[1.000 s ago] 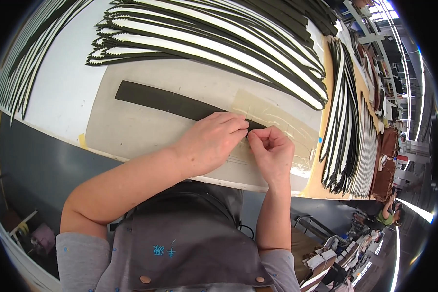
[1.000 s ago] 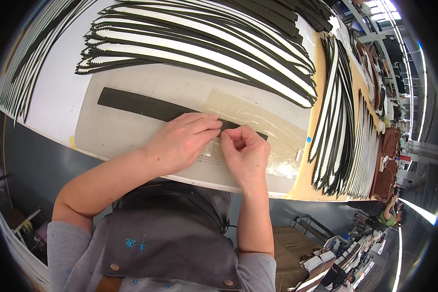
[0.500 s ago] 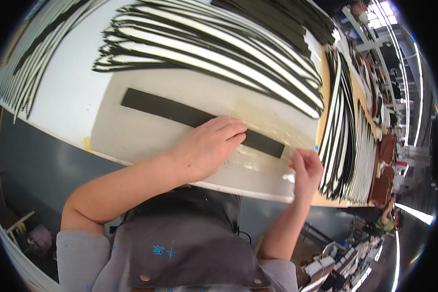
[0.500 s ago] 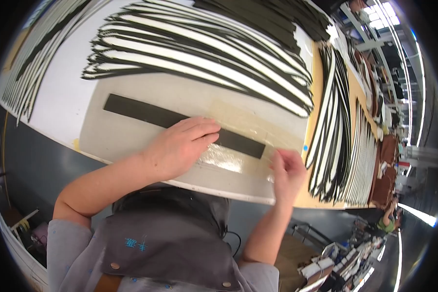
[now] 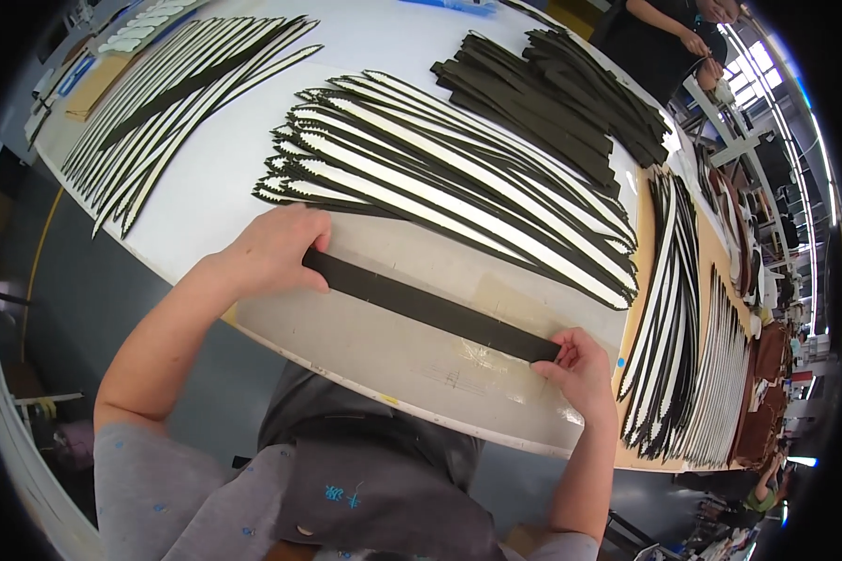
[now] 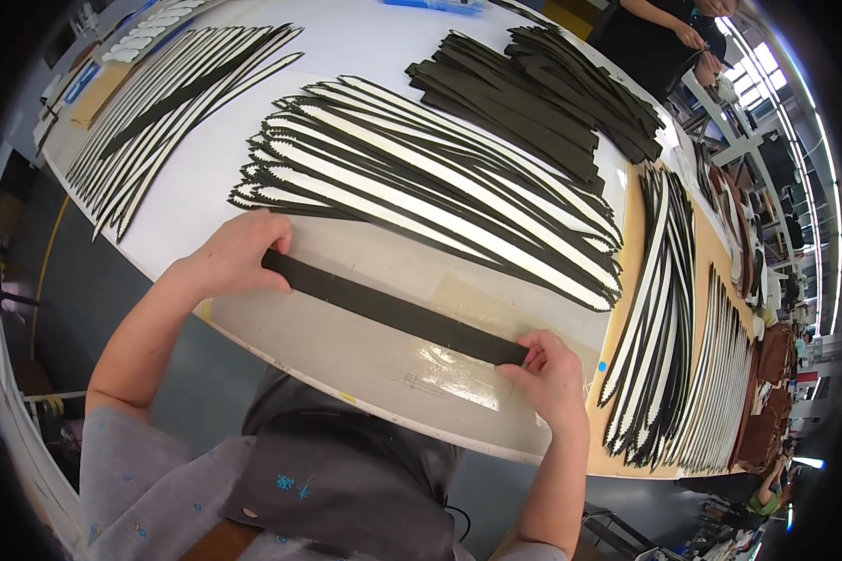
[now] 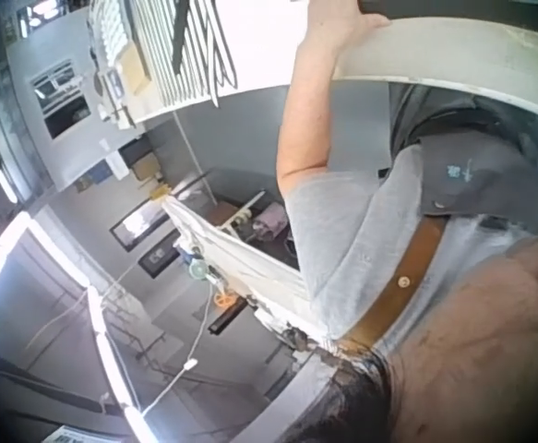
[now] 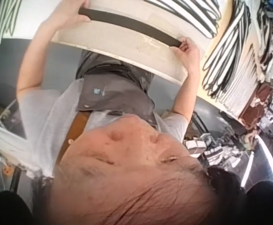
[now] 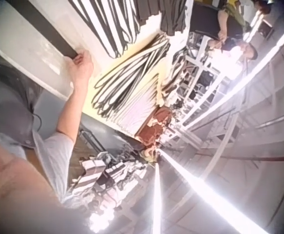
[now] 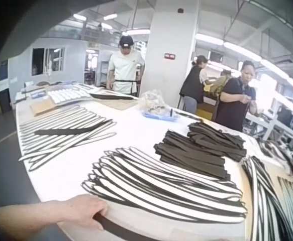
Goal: Assembling leather strips by aligning them on a template and adhering them together.
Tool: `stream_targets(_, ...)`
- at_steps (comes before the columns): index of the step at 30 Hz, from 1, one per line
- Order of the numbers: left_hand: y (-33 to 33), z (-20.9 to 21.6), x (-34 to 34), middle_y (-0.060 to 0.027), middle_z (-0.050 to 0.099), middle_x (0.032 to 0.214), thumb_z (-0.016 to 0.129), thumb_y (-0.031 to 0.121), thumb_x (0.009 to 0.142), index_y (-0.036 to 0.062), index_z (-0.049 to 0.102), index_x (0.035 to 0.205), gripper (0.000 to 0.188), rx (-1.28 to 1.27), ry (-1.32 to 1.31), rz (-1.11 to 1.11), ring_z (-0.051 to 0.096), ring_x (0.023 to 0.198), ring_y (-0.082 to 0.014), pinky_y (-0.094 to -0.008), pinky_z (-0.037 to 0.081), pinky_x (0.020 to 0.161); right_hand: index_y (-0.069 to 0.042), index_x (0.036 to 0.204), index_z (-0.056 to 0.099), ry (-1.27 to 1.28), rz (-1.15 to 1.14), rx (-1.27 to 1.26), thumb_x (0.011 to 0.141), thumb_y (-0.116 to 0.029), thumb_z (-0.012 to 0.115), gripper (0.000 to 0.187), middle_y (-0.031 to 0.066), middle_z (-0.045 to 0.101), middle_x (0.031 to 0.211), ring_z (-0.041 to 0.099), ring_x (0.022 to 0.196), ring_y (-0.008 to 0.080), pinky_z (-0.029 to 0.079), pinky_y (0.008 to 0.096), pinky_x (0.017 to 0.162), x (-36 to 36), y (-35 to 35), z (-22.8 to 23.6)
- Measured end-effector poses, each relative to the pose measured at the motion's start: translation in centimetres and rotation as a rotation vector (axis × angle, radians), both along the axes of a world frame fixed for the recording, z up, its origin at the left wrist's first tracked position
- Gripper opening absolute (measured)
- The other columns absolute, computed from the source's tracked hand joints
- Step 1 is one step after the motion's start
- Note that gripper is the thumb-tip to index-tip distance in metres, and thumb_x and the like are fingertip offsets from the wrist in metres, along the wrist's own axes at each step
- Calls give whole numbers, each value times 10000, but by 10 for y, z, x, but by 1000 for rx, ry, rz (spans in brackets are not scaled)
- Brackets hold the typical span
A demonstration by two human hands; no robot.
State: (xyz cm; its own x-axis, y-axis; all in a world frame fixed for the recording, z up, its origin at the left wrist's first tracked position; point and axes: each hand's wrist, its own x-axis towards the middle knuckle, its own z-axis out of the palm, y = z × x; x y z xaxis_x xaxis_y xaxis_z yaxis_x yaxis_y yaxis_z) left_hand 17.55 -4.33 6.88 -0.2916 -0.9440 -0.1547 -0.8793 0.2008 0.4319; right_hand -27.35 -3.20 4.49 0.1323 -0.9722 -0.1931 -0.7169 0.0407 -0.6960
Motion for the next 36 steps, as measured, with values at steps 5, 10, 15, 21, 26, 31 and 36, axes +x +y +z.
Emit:
stream_targets(5,-41,2,14,-55,689,792,822,129,764,32,693,944,242,332,392,33,625,735,-138,-307,514,695,-25,900,642,-167,-73,146,748,-3,852,260,-20,605,730,554,627,59,467,232,579,-25,-29,15)
stream_targets(10,-169,28,-14,-39,702,839,802,179,841,23,728,1021,250,45,629,99,628,722,-101,-270,511,669,-41,1000,660,-327,-227,-203,909,-113,746,144,-24,613,712,543,577,65,408,213,546,-36,-135,47)
stream_targets(15,-260,0,-49,-54,723,975,743,211,909,59,730,1106,249,-317,277,239,671,882,-194,-333,536,771,1,1272,631,-301,-467,-363,950,-115,707,350,18,695,909,639,759,91,493,211,670,-29,-219,24)
stream_targets(21,-200,-18,-78,-68,696,1126,679,161,943,97,726,1098,174,-655,248,-295,624,1041,-314,-413,481,940,-24,953,732,-110,-99,-219,887,-86,774,100,-1,694,797,593,694,59,503,221,705,-10,-134,26)
stream_targets(26,-92,-34,-87,-71,674,1152,701,82,886,62,701,1113,227,-567,237,-513,600,1120,-300,-434,455,983,-50,1021,705,285,140,-398,785,-166,846,298,91,674,1011,642,968,260,535,372,831,8,-73,10)
stream_targets(31,-75,-52,-90,-83,603,1293,706,63,854,61,644,1249,400,-659,161,-377,555,1192,-288,-436,429,1040,-63,1013,672,258,104,-566,829,-144,790,234,100,648,1006,616,970,310,519,416,833,9,-74,-10)
stream_targets(36,-83,-35,-98,-98,587,1332,651,8,839,62,625,1292,456,-603,-60,-451,536,1239,-292,-436,417,1064,-59,1041,663,315,127,-495,795,-104,805,288,104,645,1047,632,1036,300,524,397,904,7,-76,-2)
